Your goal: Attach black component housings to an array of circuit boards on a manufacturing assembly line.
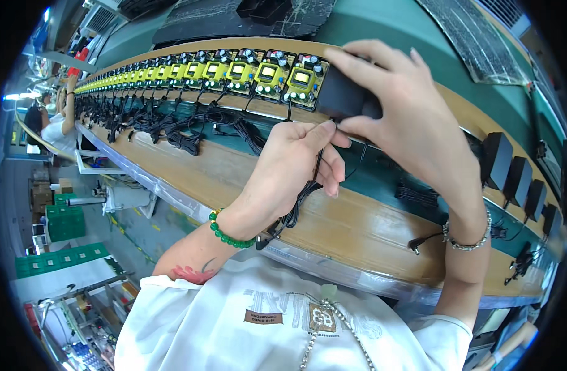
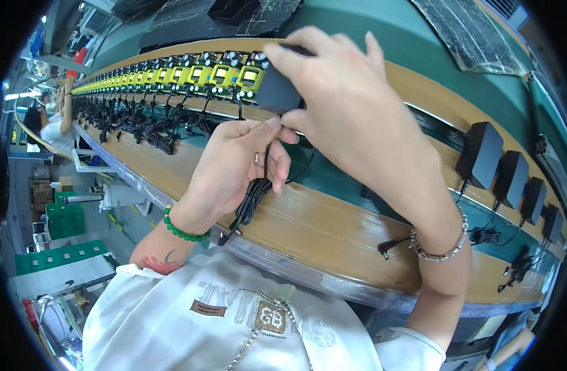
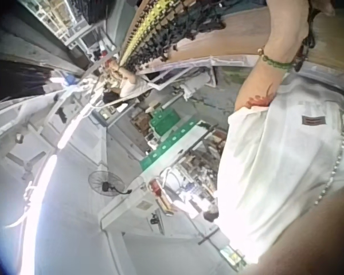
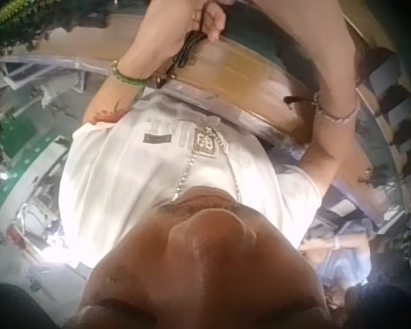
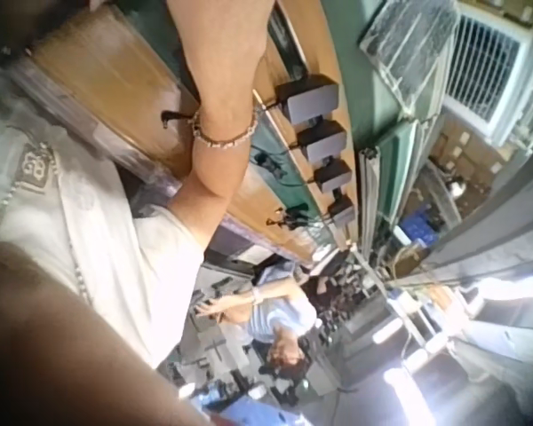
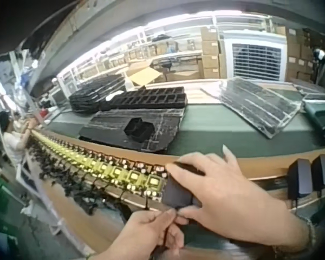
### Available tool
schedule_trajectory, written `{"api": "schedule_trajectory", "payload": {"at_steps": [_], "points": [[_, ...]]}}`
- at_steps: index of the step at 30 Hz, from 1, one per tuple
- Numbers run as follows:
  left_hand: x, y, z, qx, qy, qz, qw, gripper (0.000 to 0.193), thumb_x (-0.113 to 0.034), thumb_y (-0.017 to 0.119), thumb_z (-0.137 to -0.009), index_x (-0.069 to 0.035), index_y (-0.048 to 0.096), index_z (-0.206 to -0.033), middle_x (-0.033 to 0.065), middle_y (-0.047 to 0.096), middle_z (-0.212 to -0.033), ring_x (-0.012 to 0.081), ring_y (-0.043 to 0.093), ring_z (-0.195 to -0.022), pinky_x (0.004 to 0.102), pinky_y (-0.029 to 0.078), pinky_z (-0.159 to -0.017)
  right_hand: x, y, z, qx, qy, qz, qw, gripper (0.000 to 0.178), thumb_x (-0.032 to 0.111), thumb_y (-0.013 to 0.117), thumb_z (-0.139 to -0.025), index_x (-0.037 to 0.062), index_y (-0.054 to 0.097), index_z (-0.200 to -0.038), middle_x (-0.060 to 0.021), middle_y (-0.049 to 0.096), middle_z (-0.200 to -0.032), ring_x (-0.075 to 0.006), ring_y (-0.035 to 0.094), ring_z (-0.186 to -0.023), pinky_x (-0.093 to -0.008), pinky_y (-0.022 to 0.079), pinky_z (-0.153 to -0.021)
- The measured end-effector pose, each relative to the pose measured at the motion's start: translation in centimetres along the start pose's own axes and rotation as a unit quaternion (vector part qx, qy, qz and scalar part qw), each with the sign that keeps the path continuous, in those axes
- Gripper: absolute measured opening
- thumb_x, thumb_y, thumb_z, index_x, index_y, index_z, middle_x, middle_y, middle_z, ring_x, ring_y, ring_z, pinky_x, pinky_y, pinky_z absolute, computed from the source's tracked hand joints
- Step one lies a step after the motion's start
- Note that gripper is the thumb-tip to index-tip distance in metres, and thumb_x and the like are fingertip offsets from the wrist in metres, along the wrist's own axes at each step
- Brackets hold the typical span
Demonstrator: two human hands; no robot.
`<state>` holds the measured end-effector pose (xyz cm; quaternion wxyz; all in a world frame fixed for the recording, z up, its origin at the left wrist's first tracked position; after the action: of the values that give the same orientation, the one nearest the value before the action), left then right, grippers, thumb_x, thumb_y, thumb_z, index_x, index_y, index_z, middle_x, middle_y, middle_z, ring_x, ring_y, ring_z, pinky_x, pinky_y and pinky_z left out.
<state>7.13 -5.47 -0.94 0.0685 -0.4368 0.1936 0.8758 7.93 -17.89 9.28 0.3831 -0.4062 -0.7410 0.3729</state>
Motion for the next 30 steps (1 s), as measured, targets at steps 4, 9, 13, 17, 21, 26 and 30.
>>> {"api": "schedule_trajectory", "payload": {"at_steps": [4, 9, 13, 17, 21, 26, 30], "points": [[0.2, 0.5, -0.2, 0.039, 0.003, 0.002, 0.999, 0.031, -0.02, 0.049, -0.107, 0.004, 0.064, -0.093, 0.0127, 0.063, -0.058, 0.017, 0.05, -0.04, 0.0224, 0.042, -0.044, 0.2, 1.4, 0.5, 0.073, 0.024, 0.018, 0.997, 0.078, 0.006, 0.082, -0.071, 0.0133, 0.057, -0.145, -0.0102, 0.059, -0.136, -0.0293, 0.058, -0.12, -0.0459, 0.036, -0.118], [0.4, 0.9, -0.3, 0.051, 0.011, 0.007, 0.999, 0.03, -0.018, 0.048, -0.107, 0.004, 0.063, -0.093, 0.0122, 0.063, -0.059, 0.0164, 0.05, -0.039, 0.0228, 0.041, -0.043, 0.4, 0.5, 0.9, 0.043, 0.048, 0.026, 0.998, 0.074, 0.002, 0.081, -0.072, 0.007, 0.058, -0.142, -0.0104, 0.059, -0.138, -0.0308, 0.058, -0.119, -0.0492, 0.033, -0.121], [0.4, 1.4, -0.3, 0.087, 0.011, 0.013, 0.996, 0.034, -0.018, 0.043, -0.107, 0.007, 0.06, -0.092, 0.0109, 0.062, -0.059, 0.0168, 0.05, -0.038, 0.0256, 0.043, -0.04, 0.4, 0.4, 0.9, 0.046, 0.079, 0.005, 0.996, 0.075, 0.0, 0.08, -0.072, 0.0022, 0.057, -0.143, -0.0113, 0.059, -0.138, -0.0307, 0.059, -0.119, -0.0489, 0.035, -0.12], [0.4, 1.3, -0.2, 0.099, 0.015, 0.024, 0.995, 0.032, -0.018, 0.045, -0.107, 0.004, 0.06, -0.091, 0.0113, 0.062, -0.059, 0.0161, 0.05, -0.038, 0.0241, 0.041, -0.04, -0.2, 0.6, 0.5, 0.078, 0.1, -0.045, 0.991, 0.077, -0.002, 0.079, -0.071, 0.0019, 0.055, -0.144, -0.0116, 0.06, -0.139, -0.0302, 0.06, -0.118, -0.0483, 0.035, -0.12], [0.3, 1.0, -0.3, 0.114, 0.02, 0.028, 0.993, 0.032, -0.018, 0.045, -0.108, 0.004, 0.06, -0.091, 0.0113, 0.062, -0.059, 0.0159, 0.05, -0.038, 0.024, 0.04, -0.04, 0.6, 0.9, 0.4, 0.085, 0.109, -0.027, 0.99, 0.078, -0.002, 0.079, -0.072, 0.0012, 0.053, -0.146, -0.0126, 0.058, -0.14, -0.033, 0.06, -0.119, -0.0551, 0.033, -0.12], [0.4, 1.3, -0.3, 0.126, 0.019, 0.022, 0.992, 0.032, -0.018, 0.045, -0.108, 0.005, 0.059, -0.092, 0.0112, 0.062, -0.06, 0.0158, 0.05, -0.038, 0.0249, 0.041, -0.04, 1.0, 1.0, 0.4, 0.098, 0.121, 0.004, 0.988, 0.08, 0.0, 0.08, -0.073, 0.0005, 0.05, -0.147, -0.013, 0.056, -0.142, -0.0364, 0.058, -0.122, -0.0624, 0.03, -0.121], [0.4, 1.3, -0.2, 0.13, 0.012, 0.019, 0.991, 0.031, -0.018, 0.044, -0.108, 0.006, 0.059, -0.094, 0.0114, 0.062, -0.061, 0.0158, 0.05, -0.038, 0.0253, 0.041, -0.039, 1.1, 0.7, -0.1, 0.122, 0.106, 0.023, 0.987, 0.079, 0.001, 0.081, -0.072, -0.0006, 0.052, -0.146, -0.0128, 0.058, -0.14, -0.0354, 0.059, -0.119, -0.0563, 0.035, -0.115]]}}
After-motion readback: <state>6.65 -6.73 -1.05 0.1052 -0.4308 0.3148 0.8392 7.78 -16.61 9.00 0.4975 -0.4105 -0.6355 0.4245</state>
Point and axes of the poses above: each hand's wrist, its own z-axis away from the middle knuckle, its own y-axis out of the palm, x = y × z, the point moved 9 cm from there along -z, towards the middle knuckle
